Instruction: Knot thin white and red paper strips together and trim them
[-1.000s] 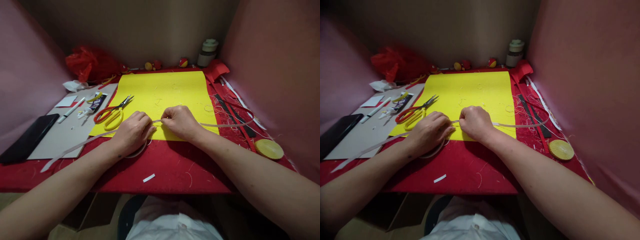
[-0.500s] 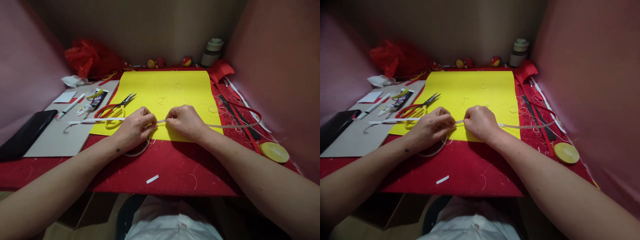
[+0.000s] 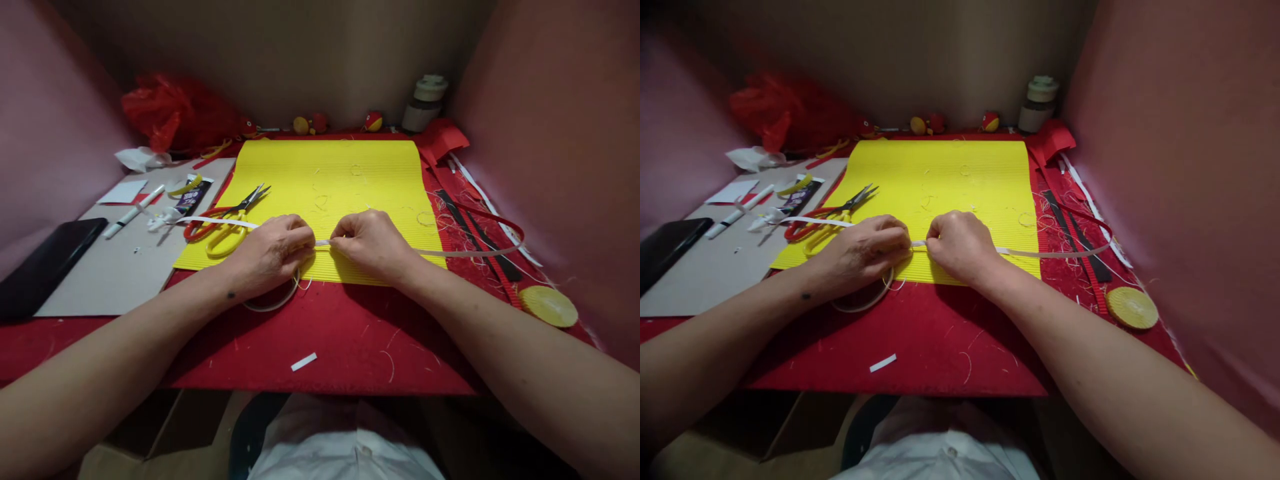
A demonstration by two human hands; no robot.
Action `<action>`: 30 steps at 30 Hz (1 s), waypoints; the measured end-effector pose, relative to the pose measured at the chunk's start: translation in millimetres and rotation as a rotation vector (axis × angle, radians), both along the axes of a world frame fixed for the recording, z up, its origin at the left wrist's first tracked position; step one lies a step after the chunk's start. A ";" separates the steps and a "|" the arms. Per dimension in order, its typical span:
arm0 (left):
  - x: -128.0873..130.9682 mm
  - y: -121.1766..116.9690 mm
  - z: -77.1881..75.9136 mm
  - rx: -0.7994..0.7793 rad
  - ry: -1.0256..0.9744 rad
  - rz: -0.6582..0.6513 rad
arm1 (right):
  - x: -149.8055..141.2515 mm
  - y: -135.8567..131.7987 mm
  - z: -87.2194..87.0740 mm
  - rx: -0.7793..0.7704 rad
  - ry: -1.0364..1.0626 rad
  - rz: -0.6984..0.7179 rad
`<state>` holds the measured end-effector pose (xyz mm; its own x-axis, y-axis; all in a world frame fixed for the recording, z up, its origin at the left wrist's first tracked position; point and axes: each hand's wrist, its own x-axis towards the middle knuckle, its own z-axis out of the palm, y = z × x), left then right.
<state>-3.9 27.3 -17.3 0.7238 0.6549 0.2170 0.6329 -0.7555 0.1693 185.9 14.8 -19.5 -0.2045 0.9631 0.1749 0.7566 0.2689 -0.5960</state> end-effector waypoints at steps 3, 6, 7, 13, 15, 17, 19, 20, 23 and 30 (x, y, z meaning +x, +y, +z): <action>1.5 -4.2 3.6 0.003 0.046 0.013 | 0.0 -0.4 0.1 -0.018 -0.001 0.006; 3.6 -8.4 4.9 0.039 0.098 0.030 | 0.3 -0.6 1.3 -0.037 0.006 0.013; 4.2 -9.5 5.3 0.045 0.115 0.035 | 0.5 -0.5 1.9 -0.041 0.004 0.022; 1.6 -12.3 9.8 -0.015 0.076 0.024 | 2.7 -0.3 6.6 -0.112 -0.002 0.055; -0.7 -13.1 10.1 -0.007 0.064 -0.010 | 3.0 -0.7 7.5 -0.124 0.012 0.038; -2.0 -14.6 9.2 0.036 0.089 -0.039 | 3.1 -1.5 8.1 -0.140 0.023 0.038; -2.1 -16.5 7.7 0.086 0.127 -0.055 | 3.2 -2.2 8.7 -0.154 0.028 0.047; -1.8 -17.4 7.2 0.109 0.141 -0.057 | 3.3 -2.6 8.9 -0.160 0.027 0.052; -0.6 -19.2 7.3 0.130 0.157 -0.063 | 3.4 -3.3 9.6 -0.166 0.026 0.048; 2.7 -24.8 10.6 0.121 0.189 -0.059 | 1.0 -5.1 9.5 -0.140 -0.004 0.038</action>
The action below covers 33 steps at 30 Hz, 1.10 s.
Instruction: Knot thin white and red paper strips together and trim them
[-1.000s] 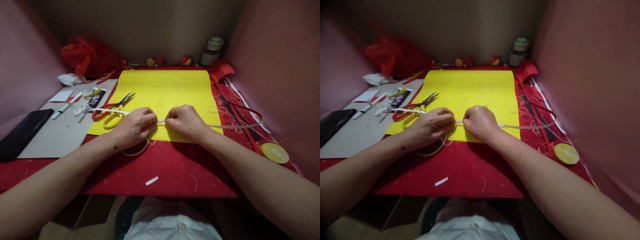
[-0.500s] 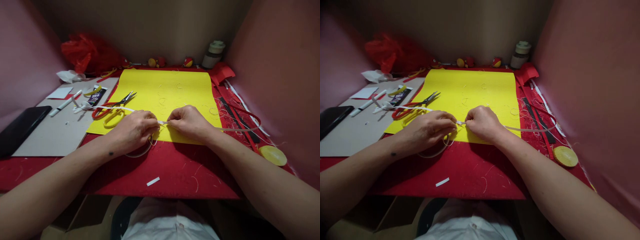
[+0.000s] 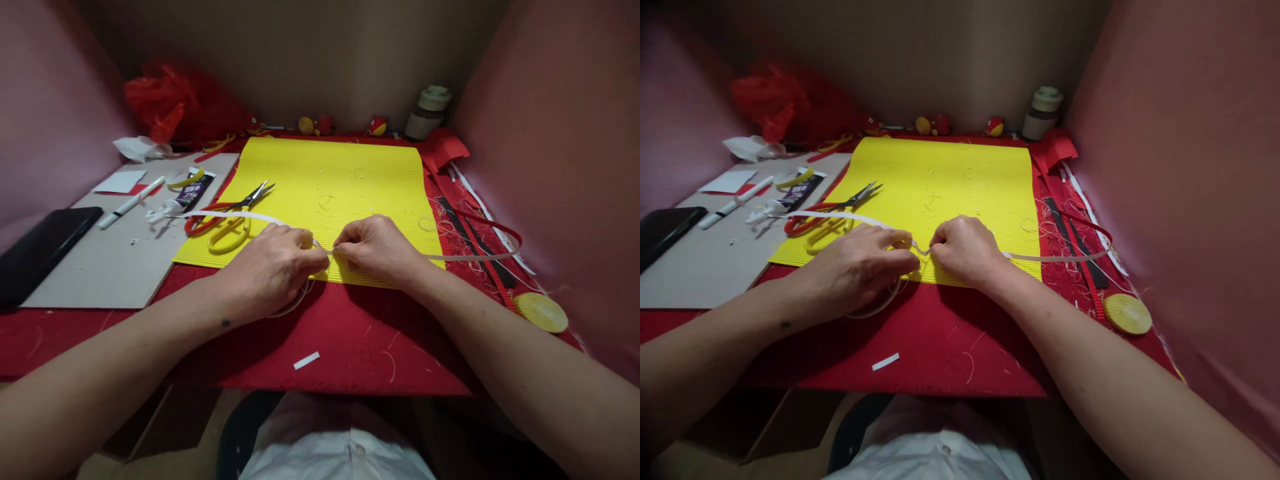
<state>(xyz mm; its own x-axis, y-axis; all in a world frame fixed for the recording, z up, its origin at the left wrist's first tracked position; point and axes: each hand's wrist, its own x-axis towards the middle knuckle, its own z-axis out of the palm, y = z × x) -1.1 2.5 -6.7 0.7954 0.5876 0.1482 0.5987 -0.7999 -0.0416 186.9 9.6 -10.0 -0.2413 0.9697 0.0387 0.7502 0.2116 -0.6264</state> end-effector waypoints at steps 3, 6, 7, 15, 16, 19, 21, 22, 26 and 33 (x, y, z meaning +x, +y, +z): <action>1.0 -0.8 0.0 0.019 0.013 0.046 | 0.9 -0.1 -0.7 -0.002 0.017 -0.008; -1.5 2.5 1.5 0.008 -0.042 0.112 | 2.9 1.0 -1.7 -0.020 0.066 -0.017; -3.0 4.0 2.4 0.000 -0.063 0.127 | 3.4 1.5 -2.0 -0.027 0.077 -0.015; -5.1 3.2 9.1 -0.004 -0.171 0.067 | 2.7 2.8 -4.0 0.003 0.110 -0.014; -3.4 2.0 8.6 0.032 -0.190 0.058 | 2.4 2.5 -3.9 0.006 0.112 -0.021; 2.6 0.3 5.1 0.071 -0.231 -0.013 | 1.7 2.0 -3.6 0.019 0.112 -0.026; 5.8 0.9 1.6 0.057 -0.250 -0.088 | 1.4 2.3 -4.2 0.035 0.110 -0.020; 6.8 1.6 -0.3 0.051 -0.254 -0.119 | 1.3 2.6 -4.8 0.044 0.109 -0.018; 7.3 5.4 -7.1 0.013 -0.259 -0.164 | 2.0 3.9 -6.6 0.071 0.088 -0.003; 3.9 10.4 -6.7 -0.210 -0.268 -0.130 | 3.3 3.7 -5.5 0.072 0.031 0.025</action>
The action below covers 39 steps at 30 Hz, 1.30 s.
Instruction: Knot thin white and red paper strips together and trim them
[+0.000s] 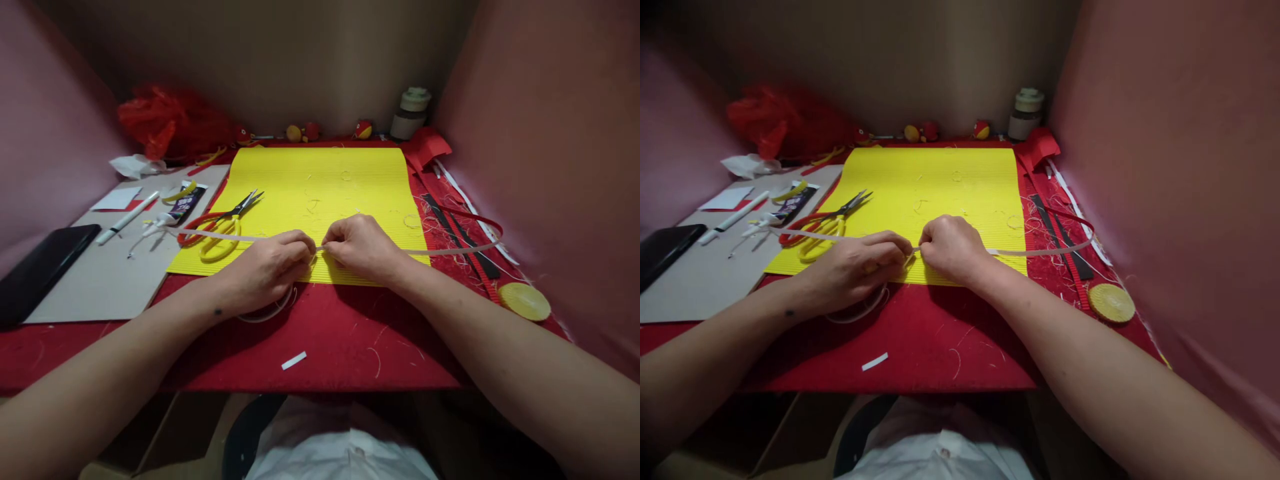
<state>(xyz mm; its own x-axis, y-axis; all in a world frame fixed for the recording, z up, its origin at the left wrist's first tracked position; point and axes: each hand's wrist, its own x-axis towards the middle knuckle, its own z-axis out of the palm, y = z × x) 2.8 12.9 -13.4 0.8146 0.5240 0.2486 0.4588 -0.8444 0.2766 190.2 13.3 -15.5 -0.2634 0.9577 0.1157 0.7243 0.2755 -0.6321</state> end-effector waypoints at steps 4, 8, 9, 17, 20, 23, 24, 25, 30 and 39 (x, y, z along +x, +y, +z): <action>-0.4 -0.2 4.8 -0.028 -0.007 -0.020 | -0.2 0.2 0.0 -0.002 -0.011 0.008; -2.7 0.1 9.2 -0.034 -0.022 0.050 | 0.2 0.4 0.5 -0.013 0.018 0.009; -3.8 0.6 9.9 -0.024 -0.036 0.124 | 0.4 0.4 0.7 -0.018 0.037 0.006; -8.1 2.4 9.2 -0.391 -0.324 0.592 | 0.4 -0.8 0.9 0.000 0.115 -0.005; -4.7 4.4 9.0 -0.218 -0.242 0.518 | -0.6 -1.3 0.2 0.038 0.112 -0.010; 1.0 9.6 8.9 -0.004 -0.079 0.396 | -1.2 -1.5 -1.1 0.063 0.131 0.000; 2.9 11.5 8.6 0.032 -0.044 0.365 | -1.2 -1.4 -1.7 0.069 0.135 0.003; 4.5 13.3 8.1 0.051 -0.022 0.345 | -1.2 -1.3 -2.3 0.077 0.136 0.004; 8.1 17.0 3.9 0.034 -0.026 0.347 | -2.3 -2.0 -4.7 0.096 0.108 0.024; 12.4 18.7 -0.8 -0.056 -0.028 0.427 | -5.7 -8.0 -6.7 0.134 -0.006 0.040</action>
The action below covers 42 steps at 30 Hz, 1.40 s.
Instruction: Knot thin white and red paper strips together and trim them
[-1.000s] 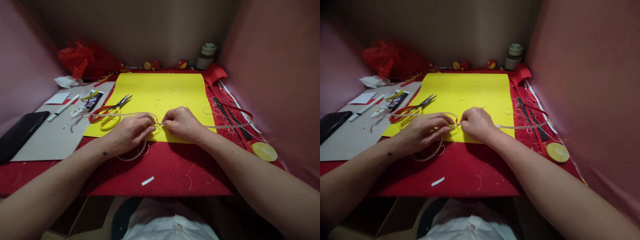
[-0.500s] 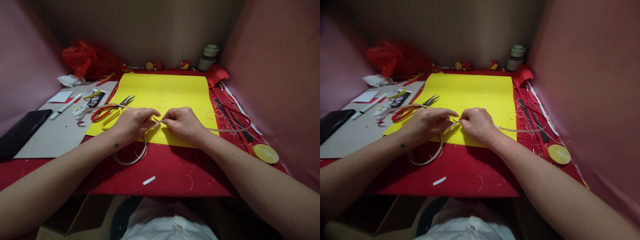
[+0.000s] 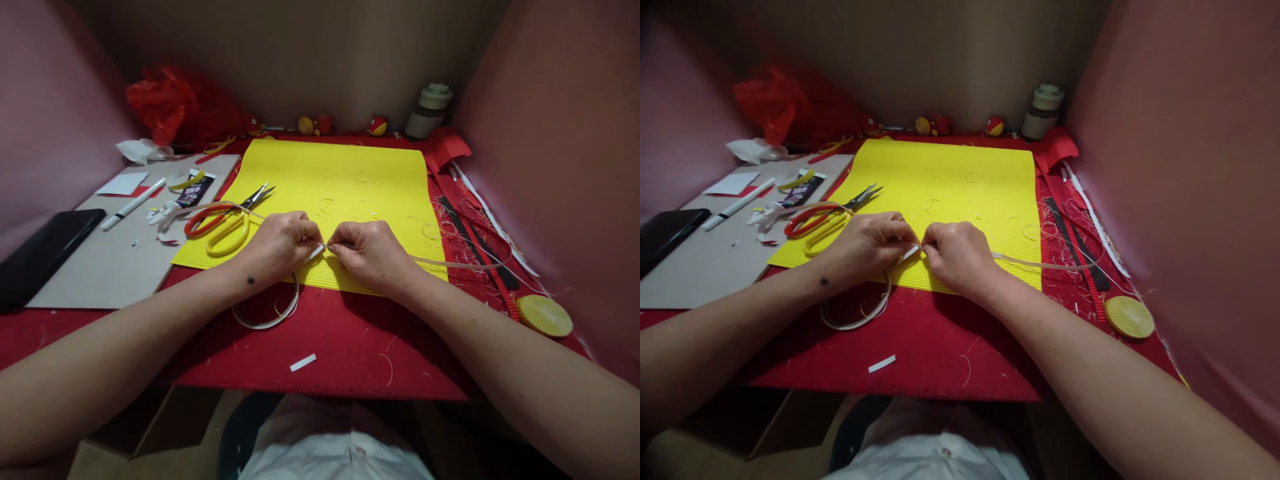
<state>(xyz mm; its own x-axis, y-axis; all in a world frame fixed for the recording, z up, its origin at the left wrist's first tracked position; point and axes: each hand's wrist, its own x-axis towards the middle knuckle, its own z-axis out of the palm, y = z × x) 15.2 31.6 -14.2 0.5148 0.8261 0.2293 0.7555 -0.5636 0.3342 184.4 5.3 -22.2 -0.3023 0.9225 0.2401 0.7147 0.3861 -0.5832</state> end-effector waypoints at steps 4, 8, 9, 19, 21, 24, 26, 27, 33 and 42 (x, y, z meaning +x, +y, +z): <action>-4.2 3.2 -1.6 -0.004 -0.036 -0.056 | 1.5 1.1 0.4 -0.001 0.012 0.020; -9.2 2.9 -0.6 -0.013 -0.075 -0.084 | 3.5 2.6 1.2 -0.019 0.063 0.027; -9.8 2.2 0.3 -0.026 -0.081 -0.081 | 3.8 2.7 1.3 -0.029 0.075 0.027; -5.6 -10.4 6.4 -0.077 -0.114 0.008 | 2.0 2.8 0.2 -0.009 0.078 -0.001; -5.4 -10.3 5.3 -0.071 -0.125 -0.011 | 1.8 2.7 -0.5 -0.003 0.072 0.004; -7.2 -10.6 3.2 -0.013 -0.127 -0.034 | 1.6 1.7 -3.5 0.036 0.072 0.005; -9.3 -12.3 1.5 0.076 -0.111 -0.048 | 1.7 0.6 -6.6 0.096 0.065 0.005; -10.4 -13.6 0.4 0.136 -0.094 -0.054 | 1.8 0.1 -8.4 0.135 0.059 0.008; -14.0 -19.7 -6.2 0.425 0.010 -0.103 | 1.5 -2.5 -16.6 0.408 -0.009 0.037; -19.8 -23.4 -6.8 0.531 0.065 -0.157 | -2.0 -10.4 -9.7 0.577 -0.124 0.030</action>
